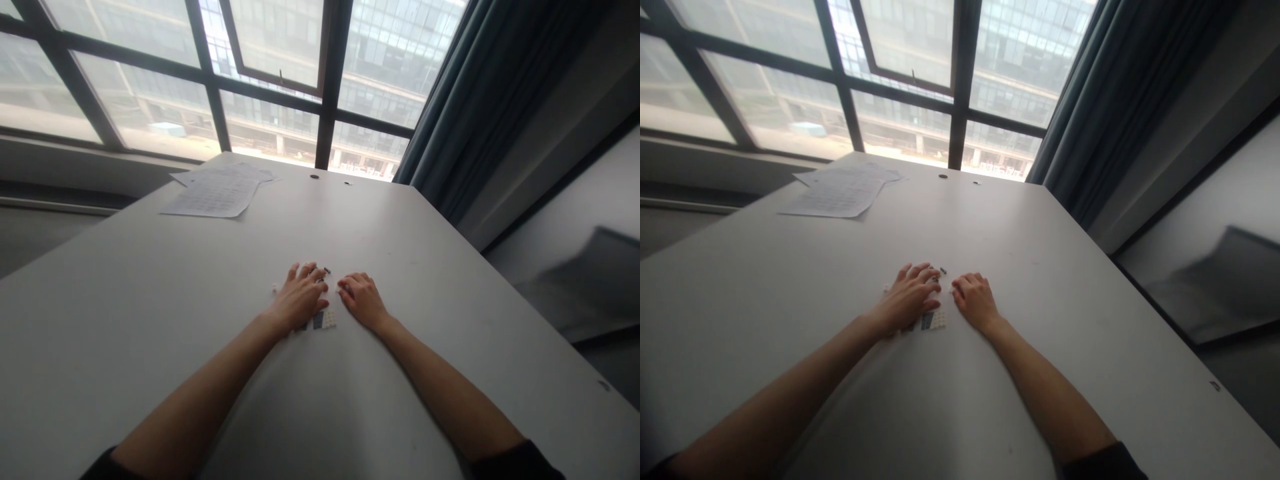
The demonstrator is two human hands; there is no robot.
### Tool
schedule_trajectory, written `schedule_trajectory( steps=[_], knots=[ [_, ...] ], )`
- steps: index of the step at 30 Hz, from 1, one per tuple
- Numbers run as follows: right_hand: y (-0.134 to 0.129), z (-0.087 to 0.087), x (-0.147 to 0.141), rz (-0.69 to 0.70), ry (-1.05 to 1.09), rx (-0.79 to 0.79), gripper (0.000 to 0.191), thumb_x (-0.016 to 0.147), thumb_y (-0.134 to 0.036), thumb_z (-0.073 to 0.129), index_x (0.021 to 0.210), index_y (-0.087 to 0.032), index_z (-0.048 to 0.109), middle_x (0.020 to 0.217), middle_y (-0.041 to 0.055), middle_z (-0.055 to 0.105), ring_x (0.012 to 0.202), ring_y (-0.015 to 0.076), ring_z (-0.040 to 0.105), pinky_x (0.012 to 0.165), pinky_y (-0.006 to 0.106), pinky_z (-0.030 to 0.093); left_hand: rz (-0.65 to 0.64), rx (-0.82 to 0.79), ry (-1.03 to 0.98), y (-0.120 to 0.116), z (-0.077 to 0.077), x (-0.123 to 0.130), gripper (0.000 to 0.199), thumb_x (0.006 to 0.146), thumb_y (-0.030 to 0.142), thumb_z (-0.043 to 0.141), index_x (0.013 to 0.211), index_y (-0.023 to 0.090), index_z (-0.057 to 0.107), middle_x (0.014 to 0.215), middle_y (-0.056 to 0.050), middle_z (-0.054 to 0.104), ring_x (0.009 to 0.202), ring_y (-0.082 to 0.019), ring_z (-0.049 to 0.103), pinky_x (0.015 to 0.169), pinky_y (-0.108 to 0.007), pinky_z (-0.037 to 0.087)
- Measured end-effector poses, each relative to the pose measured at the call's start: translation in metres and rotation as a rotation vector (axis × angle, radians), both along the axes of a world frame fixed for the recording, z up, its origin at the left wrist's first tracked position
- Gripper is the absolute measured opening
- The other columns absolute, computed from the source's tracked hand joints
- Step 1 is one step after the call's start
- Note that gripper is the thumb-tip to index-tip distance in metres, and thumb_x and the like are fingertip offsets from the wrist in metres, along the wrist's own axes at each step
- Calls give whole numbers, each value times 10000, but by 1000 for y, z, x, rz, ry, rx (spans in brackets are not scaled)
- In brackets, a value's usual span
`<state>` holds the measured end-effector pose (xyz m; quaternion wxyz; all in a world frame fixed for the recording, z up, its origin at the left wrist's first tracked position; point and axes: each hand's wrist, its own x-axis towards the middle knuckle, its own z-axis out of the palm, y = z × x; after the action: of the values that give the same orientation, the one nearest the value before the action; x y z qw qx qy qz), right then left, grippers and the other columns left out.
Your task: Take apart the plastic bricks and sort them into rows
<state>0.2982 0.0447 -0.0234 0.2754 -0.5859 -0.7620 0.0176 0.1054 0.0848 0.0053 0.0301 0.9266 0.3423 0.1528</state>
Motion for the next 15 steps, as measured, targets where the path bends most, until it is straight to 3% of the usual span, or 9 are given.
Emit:
schedule_trajectory(
  steps=[4, 7, 11, 13, 15],
  knots=[
    [-1, 0, 4, 8, 89, 16, 174, 840, -187, 570, 999, -191, 642, 1012, 77, 660, 1003, 229, 525, 925, 393, 401, -22, -153, -208, -3, 1, -10, 189, 804, 307, 656, 975, 230, 682, 1293, -67, 572, 1317, -323, 353, 1093, -557, 208],
    [-7, 6, 6, 20, 275, -10, 178, 823, -205, 583, 984, -184, 654, 998, 72, 671, 954, 214, 548, 885, 380, 426, -67, -460, -546, -12, 9, -29, 245, 844, 392, 589, 994, 215, 670, 1296, -89, 570, 1283, -295, 420, 1077, -503, 300],
    [-25, 21, 3, 69, 706, -239, 219, 797, -321, 620, 964, -188, 665, 928, 53, 689, 799, 172, 596, 739, 323, 470, -81, -860, -887, -31, 20, -62, 337, 897, 435, 494, 1073, 187, 641, 1363, -118, 515, 1181, -283, 541, 953, -424, 465],
    [-38, 29, 0, 110, 890, -364, 234, 789, -344, 623, 961, -189, 661, 919, 46, 697, 796, 165, 613, 731, 308, 477, -44, -839, -843, -39, 20, -75, 337, 892, 441, 502, 1060, 187, 647, 1347, -117, 529, 1158, -284, 558, 936, -422, 480],
    [-50, 33, -5, 116, 924, -405, 214, 785, -337, 624, 938, -190, 658, 905, 43, 698, 788, 163, 615, 728, 306, 480, 0, -642, -682, -47, 15, -82, 315, 868, 448, 542, 1030, 205, 660, 1303, -103, 564, 1189, -287, 527, 987, -452, 441]
  ],
)
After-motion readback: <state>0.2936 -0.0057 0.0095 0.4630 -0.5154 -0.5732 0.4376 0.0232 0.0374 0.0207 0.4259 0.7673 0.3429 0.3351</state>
